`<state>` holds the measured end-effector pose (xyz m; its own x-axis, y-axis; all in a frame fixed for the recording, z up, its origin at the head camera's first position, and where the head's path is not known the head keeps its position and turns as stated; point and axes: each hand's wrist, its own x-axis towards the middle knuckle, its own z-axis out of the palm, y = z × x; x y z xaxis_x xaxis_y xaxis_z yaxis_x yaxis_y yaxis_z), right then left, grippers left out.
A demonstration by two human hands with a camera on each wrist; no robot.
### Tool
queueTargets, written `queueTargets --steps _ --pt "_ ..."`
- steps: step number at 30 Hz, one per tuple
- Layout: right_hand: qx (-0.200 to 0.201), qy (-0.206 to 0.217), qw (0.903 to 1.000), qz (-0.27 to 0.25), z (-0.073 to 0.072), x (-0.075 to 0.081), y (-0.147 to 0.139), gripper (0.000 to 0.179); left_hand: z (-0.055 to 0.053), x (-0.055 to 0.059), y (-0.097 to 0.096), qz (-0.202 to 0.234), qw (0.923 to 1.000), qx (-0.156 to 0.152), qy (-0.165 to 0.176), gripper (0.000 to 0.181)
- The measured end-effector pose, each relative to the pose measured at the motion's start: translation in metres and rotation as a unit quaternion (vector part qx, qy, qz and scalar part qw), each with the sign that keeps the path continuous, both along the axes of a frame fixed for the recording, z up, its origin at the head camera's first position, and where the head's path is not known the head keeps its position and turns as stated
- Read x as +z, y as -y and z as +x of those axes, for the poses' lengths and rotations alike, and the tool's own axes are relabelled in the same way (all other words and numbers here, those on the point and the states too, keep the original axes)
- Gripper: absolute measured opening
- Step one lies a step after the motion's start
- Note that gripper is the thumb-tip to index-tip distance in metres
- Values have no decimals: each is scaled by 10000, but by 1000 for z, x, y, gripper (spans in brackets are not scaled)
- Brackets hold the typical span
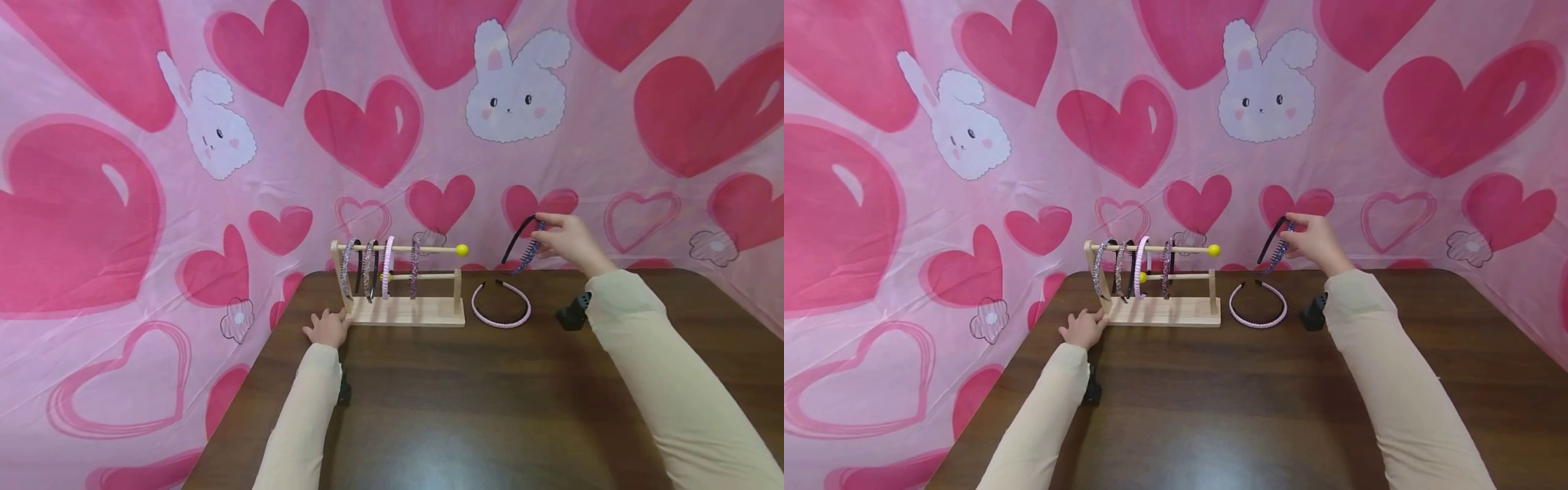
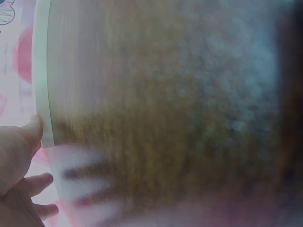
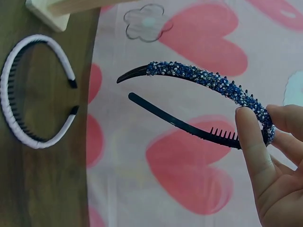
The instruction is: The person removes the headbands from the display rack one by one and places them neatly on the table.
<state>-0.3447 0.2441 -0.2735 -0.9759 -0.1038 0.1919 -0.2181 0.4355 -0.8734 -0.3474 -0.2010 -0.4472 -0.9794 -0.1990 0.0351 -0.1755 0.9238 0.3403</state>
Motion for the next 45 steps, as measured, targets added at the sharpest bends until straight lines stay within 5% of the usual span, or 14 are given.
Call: queueTargets --steps 11,33,45 --pt "-155 333 9988 -315 1 -29 -25 57 2 0 0 -7 10000 -9 -9 46" --pt "-611 259 9970 -410 11 -86 -66 56 3 -1 0 8 9999 -15 -124 45" --pt "-1003 1077 9880 -478 19 -108 -86 55 4 2 -2 25 9999 17 -151 45"
